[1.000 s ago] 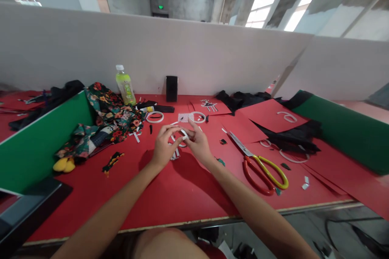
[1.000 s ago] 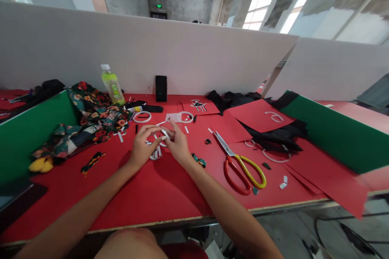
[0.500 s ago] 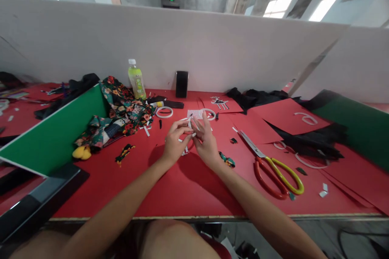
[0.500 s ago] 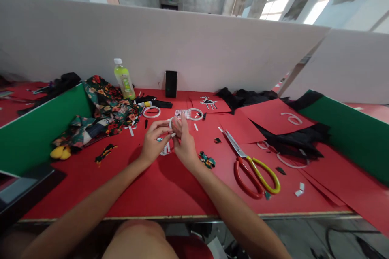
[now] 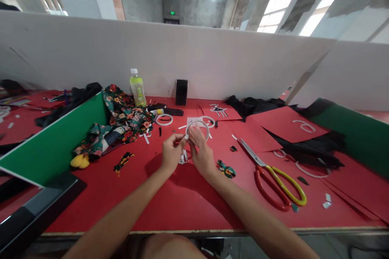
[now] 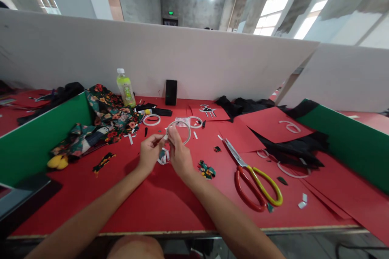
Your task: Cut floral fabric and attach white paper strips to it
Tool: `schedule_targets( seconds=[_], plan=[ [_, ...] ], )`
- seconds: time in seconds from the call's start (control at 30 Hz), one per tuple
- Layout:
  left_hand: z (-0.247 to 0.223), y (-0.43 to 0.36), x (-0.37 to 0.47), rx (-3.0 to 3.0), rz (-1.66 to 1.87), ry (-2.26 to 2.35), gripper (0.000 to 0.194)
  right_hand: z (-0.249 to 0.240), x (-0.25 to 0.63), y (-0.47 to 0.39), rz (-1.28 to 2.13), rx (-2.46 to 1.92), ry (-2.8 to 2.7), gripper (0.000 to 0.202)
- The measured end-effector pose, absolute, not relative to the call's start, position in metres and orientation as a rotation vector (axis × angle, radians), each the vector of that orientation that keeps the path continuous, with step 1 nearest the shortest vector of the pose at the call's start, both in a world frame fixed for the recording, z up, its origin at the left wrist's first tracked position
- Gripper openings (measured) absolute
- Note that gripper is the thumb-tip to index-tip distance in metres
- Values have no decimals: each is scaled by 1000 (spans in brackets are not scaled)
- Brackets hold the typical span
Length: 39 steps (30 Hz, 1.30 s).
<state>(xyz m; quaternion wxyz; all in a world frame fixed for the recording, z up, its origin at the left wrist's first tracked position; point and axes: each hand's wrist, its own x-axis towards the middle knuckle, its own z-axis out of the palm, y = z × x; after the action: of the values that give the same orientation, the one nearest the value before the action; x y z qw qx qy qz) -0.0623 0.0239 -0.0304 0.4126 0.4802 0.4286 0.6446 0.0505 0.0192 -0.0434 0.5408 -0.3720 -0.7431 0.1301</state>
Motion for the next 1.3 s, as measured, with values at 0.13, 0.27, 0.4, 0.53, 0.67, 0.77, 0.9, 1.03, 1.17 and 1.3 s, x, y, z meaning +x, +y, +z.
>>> schedule_targets(
  seconds=[0.13,0.27,0.4,0.53,0.67,0.77,0.9,1.03,1.17,1.3],
  plan=[
    [-29,24,-62,1098,1604,1041,21,-43,50,19,298,-861,-1748,57],
    [-32,25,-61,1044,1603,1052,20,-41,50,16,346,-886,-1749,58],
    [-35,25,-60,1016,1603,1065,20,-40,49,16,382,-949,-1748,57],
    [-34,24,-58,1012,1581,1076,26,-41,48,16,393,-972,-1734,58],
    [-33,24,-60,1080,1583,1115,27,-44,45,15,400,-969,-1746,64],
    [-34,23,-61,1099,1614,1145,22,-47,43,15,408,-952,-1746,68],
    [-35,23,-60,1097,1626,1144,23,-51,41,18,361,-898,-1688,60],
    [-36,23,-58,1077,1616,1130,28,-51,41,19,365,-940,-1640,52],
    [-36,22,-57,1006,1587,1109,35,-49,41,17,328,-1038,-1664,49],
    [-35,21,-57,925,1552,1091,40,-46,42,15,260,-1085,-1677,38]
  ],
)
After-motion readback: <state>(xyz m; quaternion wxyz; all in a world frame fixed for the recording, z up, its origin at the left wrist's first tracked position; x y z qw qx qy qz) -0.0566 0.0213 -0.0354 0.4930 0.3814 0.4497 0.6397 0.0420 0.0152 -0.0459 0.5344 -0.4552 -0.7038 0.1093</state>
